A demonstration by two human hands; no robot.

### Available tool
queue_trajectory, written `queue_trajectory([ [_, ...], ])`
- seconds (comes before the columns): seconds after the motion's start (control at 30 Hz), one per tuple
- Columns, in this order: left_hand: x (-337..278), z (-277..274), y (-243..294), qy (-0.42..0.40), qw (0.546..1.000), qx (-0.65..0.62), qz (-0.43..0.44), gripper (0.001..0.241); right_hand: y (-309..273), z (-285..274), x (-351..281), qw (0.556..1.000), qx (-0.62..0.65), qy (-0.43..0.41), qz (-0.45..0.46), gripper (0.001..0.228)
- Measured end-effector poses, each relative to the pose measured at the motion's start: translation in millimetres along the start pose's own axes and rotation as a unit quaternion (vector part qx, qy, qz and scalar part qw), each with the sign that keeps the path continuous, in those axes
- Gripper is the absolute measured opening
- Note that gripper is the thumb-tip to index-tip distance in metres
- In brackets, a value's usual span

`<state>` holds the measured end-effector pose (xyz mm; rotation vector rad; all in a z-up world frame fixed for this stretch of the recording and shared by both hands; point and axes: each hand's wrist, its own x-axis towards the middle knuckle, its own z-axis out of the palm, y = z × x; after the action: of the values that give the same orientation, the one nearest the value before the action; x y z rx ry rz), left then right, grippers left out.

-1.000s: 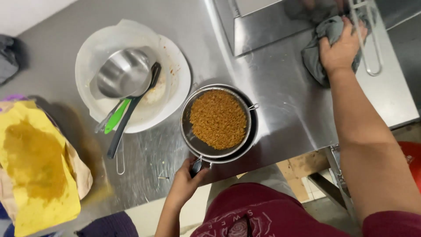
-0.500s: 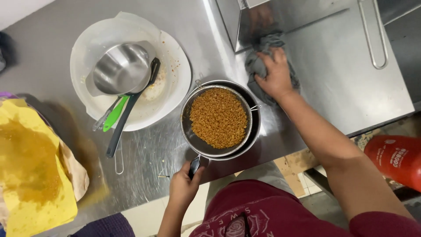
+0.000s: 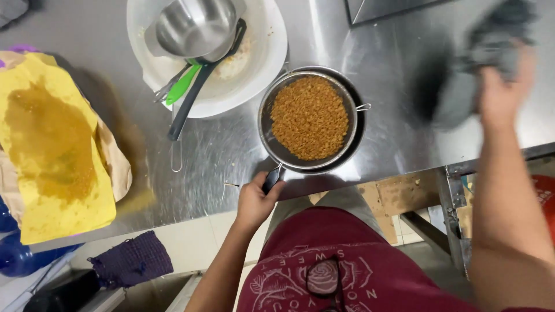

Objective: Clearing a stainless steel kitchen counter, wiping it down with a cloth, and then spreading fried snacks onto paper for cooling.

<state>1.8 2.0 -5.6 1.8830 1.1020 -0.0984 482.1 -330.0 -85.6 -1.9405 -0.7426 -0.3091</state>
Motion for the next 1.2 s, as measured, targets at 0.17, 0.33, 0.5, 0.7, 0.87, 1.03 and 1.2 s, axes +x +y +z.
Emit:
queue_trajectory([
  [0.17,1,-10,9,-0.016,1.0,-0.009,0.018,0.033,48,-44,-60,0.987,-0.152,0.051,0.017,0.051],
  [0.33,1,-10,16,-0.022,0.998,-0.05,0.037,0.031,-1,37,-110,0.945,-0.323,0.052,0.001,0.065],
  [0.5,-10,-10,28,0.013,0.989,-0.111,0.093,0.025,-160,114,-125,0.974,-0.21,-0.058,0.056,0.07],
  [0.7,-5,18,14,0.059,0.98,-0.112,0.154,0.027,-162,126,-131,0.975,-0.167,-0.133,0.064,0.083],
  [0.87,-30,2,24,0.047,0.971,-0.134,0.193,0.037,-134,127,-137,0.98,-0.143,-0.138,-0.023,0.076],
  [1.03,-96,-75,42,-0.027,0.942,-0.296,0.154,0.028,-148,117,-138,0.983,-0.126,-0.128,-0.048,0.075],
  [1.2,-143,-183,-10,0.019,0.9,-0.373,0.224,0.042,-154,117,-137,0.977,-0.151,-0.148,0.013,0.073],
])
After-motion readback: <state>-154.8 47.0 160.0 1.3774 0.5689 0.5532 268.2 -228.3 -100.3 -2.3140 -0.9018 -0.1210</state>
